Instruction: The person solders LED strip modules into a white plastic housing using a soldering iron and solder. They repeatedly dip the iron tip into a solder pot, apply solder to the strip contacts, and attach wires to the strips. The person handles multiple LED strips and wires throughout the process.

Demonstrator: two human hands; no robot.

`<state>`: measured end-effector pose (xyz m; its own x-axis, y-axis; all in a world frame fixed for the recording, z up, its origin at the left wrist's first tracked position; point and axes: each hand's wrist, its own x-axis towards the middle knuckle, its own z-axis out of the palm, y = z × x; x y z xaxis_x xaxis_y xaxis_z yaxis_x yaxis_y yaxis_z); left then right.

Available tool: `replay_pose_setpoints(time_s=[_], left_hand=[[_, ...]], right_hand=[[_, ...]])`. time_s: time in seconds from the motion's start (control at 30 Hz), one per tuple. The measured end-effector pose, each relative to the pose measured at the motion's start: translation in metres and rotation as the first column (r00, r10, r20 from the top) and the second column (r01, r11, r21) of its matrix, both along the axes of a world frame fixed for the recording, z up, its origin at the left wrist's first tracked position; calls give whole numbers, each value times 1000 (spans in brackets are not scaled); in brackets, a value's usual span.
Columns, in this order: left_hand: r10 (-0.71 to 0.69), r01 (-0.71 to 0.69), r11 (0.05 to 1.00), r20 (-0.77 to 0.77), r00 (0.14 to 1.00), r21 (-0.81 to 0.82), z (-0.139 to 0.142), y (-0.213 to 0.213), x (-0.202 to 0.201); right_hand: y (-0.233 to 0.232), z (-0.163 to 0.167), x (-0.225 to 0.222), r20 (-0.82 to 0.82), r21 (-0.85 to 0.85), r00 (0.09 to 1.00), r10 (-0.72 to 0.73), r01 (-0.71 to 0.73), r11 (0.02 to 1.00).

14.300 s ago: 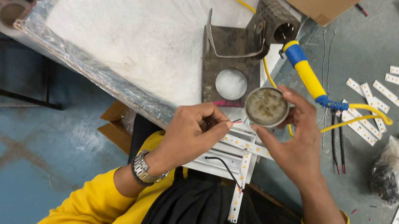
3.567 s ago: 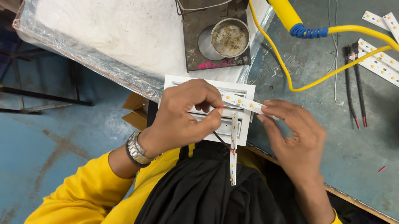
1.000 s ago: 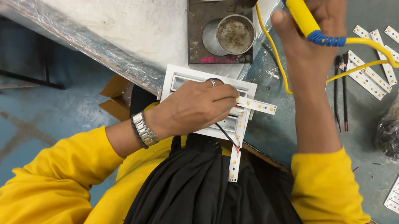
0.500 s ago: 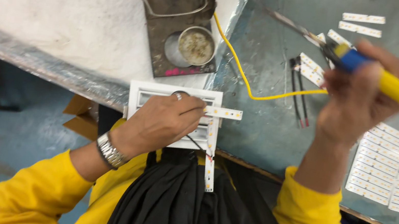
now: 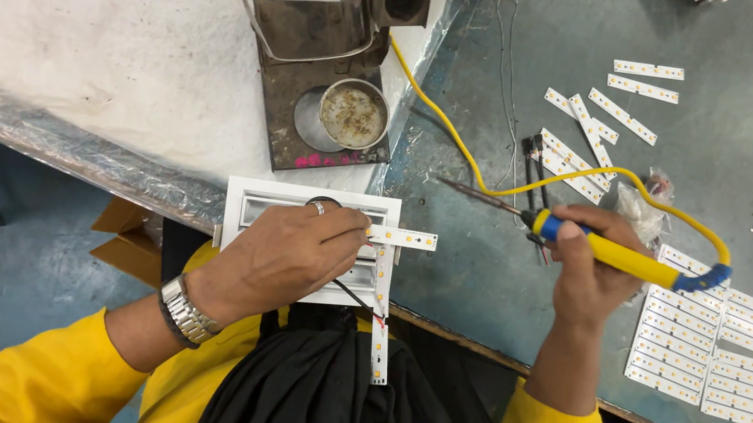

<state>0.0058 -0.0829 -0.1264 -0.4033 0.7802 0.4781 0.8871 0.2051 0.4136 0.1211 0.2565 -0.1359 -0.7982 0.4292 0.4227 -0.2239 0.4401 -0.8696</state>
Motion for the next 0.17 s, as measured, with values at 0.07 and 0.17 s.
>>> replay_pose_setpoints(time_s=[0.07,0.17], left_hand=[[-2,2,1000,12,1000,-15,-1,0,0],[-4,4,999,17,1000,-34,-2,1,0]], right_hand=[[-7,-2,-8,-10,58,1000,1,0,998],[-13,-2,-15,18,31,999,-27,26,999]])
